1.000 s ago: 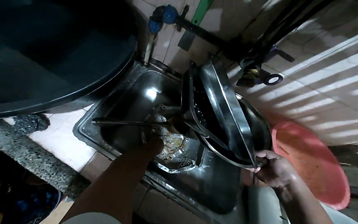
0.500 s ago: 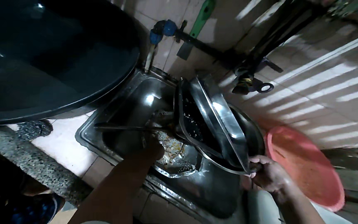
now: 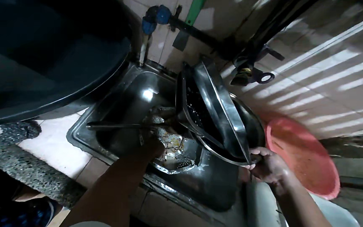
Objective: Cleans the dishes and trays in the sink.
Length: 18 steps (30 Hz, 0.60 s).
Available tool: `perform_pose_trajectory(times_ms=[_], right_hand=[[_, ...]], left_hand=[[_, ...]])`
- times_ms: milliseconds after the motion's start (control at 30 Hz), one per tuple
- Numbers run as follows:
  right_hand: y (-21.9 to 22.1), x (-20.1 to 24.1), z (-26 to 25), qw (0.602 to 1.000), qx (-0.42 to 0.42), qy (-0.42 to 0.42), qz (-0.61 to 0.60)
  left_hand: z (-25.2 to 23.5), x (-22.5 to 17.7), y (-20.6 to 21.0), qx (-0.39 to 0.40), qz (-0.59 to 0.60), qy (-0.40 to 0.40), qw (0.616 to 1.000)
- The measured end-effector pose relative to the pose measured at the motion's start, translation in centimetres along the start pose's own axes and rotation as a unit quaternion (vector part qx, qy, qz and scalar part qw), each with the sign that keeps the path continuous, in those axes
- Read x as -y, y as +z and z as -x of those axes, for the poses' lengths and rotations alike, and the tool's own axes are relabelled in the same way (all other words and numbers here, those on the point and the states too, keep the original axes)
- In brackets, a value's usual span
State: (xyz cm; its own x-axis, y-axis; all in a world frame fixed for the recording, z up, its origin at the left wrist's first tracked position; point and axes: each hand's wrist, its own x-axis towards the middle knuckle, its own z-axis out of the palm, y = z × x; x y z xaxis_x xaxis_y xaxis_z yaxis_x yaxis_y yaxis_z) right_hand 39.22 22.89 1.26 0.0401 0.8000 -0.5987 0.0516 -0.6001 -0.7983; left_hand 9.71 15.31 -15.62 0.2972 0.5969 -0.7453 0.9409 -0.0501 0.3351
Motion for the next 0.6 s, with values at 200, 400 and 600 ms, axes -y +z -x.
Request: perform_pose_trajectory(times_ms=[200, 400, 600], right_hand=[[0.5, 0.1, 0.4, 1.000, -0.008, -0.006, 0.003], [0.6, 0.0, 0.5, 1.000, -0.006, -0.006, 0.004], [0.4, 0.1, 0.4, 1.000, -0.017, -0.008, -0.004]], left_hand=[[-1.5, -0.9, 1.3, -0.029, 0.048, -0.006, 0.998], [-1.8, -1.9, 0.3, 0.038, 0.077, -0.045, 0.995], [-0.1, -5.4, 0.8, -0.054, 0.197, -0.181, 0.962]])
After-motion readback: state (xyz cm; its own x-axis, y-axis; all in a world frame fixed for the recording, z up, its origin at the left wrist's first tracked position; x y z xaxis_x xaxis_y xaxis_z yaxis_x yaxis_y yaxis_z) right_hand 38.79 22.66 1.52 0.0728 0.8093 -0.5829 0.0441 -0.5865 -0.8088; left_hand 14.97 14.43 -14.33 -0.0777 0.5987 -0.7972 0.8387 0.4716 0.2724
